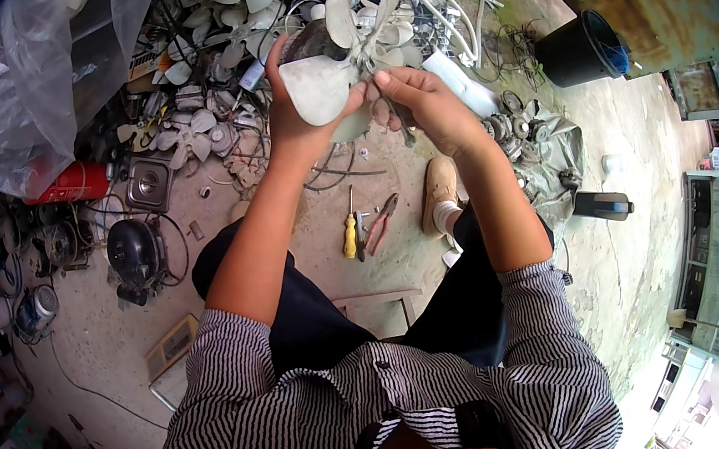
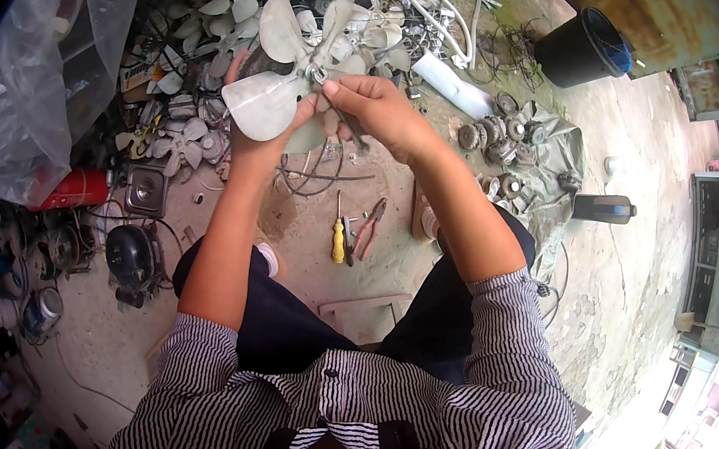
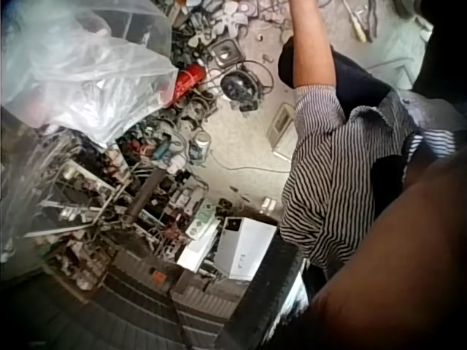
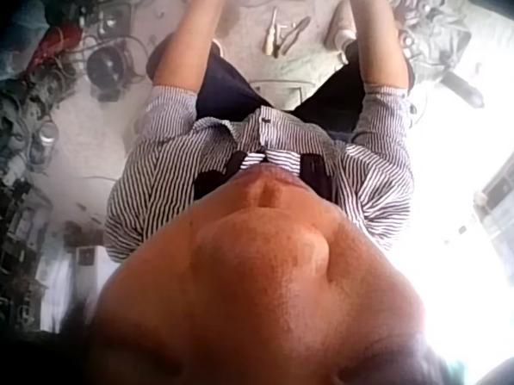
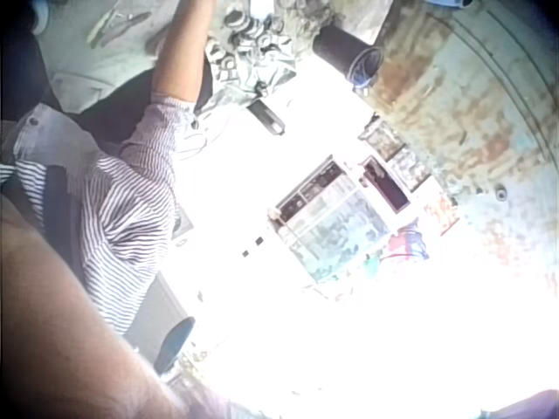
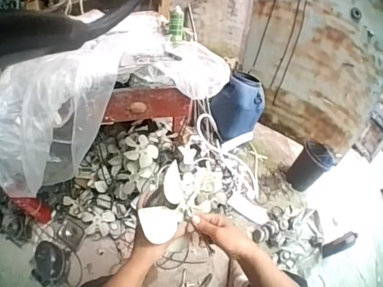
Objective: The person disassembles and reassembles white plastic fan blades using a wrench and pliers. They remove a blade from a motor housing, tighten the central nut, and reattach the blade to the motor.
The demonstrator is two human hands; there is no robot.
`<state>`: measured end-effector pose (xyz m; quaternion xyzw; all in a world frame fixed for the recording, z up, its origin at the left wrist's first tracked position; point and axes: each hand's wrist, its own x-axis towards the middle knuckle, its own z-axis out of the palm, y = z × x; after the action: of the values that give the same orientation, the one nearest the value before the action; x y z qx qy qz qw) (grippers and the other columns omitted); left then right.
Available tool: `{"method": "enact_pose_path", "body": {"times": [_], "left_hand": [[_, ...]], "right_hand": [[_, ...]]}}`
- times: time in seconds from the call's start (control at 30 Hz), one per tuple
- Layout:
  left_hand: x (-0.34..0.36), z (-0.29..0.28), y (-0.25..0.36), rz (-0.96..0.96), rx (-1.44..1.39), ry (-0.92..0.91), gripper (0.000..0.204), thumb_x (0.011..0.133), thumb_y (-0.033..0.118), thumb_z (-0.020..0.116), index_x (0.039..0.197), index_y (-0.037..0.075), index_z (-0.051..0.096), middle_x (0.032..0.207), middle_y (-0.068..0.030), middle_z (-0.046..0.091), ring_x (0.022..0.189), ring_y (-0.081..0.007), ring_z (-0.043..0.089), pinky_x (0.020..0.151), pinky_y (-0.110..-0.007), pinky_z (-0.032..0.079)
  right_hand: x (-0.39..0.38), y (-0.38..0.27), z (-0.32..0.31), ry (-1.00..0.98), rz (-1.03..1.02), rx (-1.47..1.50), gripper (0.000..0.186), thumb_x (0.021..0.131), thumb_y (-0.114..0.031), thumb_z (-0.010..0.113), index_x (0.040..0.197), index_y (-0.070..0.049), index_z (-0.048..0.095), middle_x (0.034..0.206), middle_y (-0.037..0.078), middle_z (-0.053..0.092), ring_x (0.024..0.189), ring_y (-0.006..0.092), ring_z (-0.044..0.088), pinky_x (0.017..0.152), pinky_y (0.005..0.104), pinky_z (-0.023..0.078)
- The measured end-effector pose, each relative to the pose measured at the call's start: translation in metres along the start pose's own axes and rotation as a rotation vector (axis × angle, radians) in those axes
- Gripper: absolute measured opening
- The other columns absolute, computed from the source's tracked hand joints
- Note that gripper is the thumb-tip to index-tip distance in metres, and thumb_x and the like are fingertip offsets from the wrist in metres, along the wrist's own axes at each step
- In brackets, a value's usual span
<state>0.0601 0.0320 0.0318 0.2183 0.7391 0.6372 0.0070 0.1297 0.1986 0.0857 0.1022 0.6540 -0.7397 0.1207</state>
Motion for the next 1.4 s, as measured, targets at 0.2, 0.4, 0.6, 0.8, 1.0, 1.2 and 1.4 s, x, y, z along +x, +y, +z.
{"method": "enact_pose_path", "body": {"times": [0.2,0.4,0.6,0.8,1.0,1.2,1.4], "left_hand": [[0.0,-0.006,-0.002,0.061,0.113,-0.105,0.105,0.064,0.023,0.085,0.139,0.005,0.015,0.107,-0.0132,0.06,0.098,-0.0239,0.06,0.089,-0.035,0.047],[-0.002,0.011,-0.001,-0.32,-0.402,-0.106,0.09,0.067,0.02,0.083,0.135,0.003,0.027,0.112,-0.0091,0.055,0.104,-0.018,0.054,0.09,-0.032,0.046],[0.0,0.009,0.007,-0.358,-0.458,-0.129,0.091,0.068,0.016,0.083,0.138,0.004,0.026,0.114,-0.0078,0.054,0.105,-0.0176,0.054,0.091,-0.031,0.046],[0.0,0.008,0.003,-0.317,-0.483,-0.071,0.097,0.068,0.013,0.083,0.141,0.003,0.02,0.116,-0.0086,0.055,0.106,-0.0179,0.055,0.09,-0.031,0.046],[0.002,0.007,-0.011,-0.073,-0.304,-0.002,0.1,0.064,0.017,0.086,0.138,0.001,0.021,0.113,-0.0113,0.056,0.103,-0.0199,0.057,0.09,-0.033,0.047],[0.001,-0.002,0.002,-0.093,-0.145,-0.057,0.099,0.064,0.022,0.085,0.137,0.002,0.02,0.114,-0.0131,0.056,0.103,-0.0217,0.057,0.091,-0.033,0.046],[0.0,-0.008,0.002,-0.093,-0.13,-0.163,0.102,0.062,0.024,0.086,0.137,0.002,0.021,0.117,-0.0126,0.055,0.106,-0.0211,0.056,0.093,-0.033,0.045]], "right_hand": [[-0.009,-0.012,-0.01,0.256,-0.25,-0.871,0.031,0.093,-0.027,0.057,0.101,0.002,0.065,0.074,0.003,0.065,0.064,0.0114,0.058,0.062,0.0254,0.046],[-0.01,-0.015,-0.02,0.22,-0.285,-0.667,0.027,0.093,-0.026,0.054,0.091,-0.003,0.066,0.069,0.007,0.066,0.059,0.0161,0.058,0.056,0.0294,0.045],[-0.008,-0.012,-0.012,0.021,-0.015,-0.227,0.032,0.098,-0.033,0.047,0.095,-0.005,0.063,0.072,0.001,0.062,0.061,0.0057,0.05,0.059,0.0191,0.041],[-0.004,-0.008,-0.002,-0.03,-0.022,-0.075,0.032,0.099,-0.033,0.047,0.096,-0.006,0.063,0.076,0.002,0.063,0.064,0.0059,0.05,0.062,0.0192,0.042],[-0.003,-0.005,-0.001,-0.038,0.051,0.062,0.031,0.098,-0.03,0.047,0.099,-0.004,0.063,0.079,0.003,0.064,0.064,0.0071,0.051,0.061,0.0193,0.042],[-0.002,-0.002,-0.006,-0.046,0.024,-0.006,0.03,0.098,-0.031,0.049,0.097,-0.005,0.063,0.074,-0.001,0.06,0.064,0.0071,0.051,0.062,0.0203,0.043],[0.0,0.003,-0.025,0.039,-0.189,-0.45,0.028,0.096,-0.028,0.054,0.096,-0.002,0.065,0.071,-0.002,0.059,0.063,0.0047,0.05,0.058,0.0203,0.041]]}}
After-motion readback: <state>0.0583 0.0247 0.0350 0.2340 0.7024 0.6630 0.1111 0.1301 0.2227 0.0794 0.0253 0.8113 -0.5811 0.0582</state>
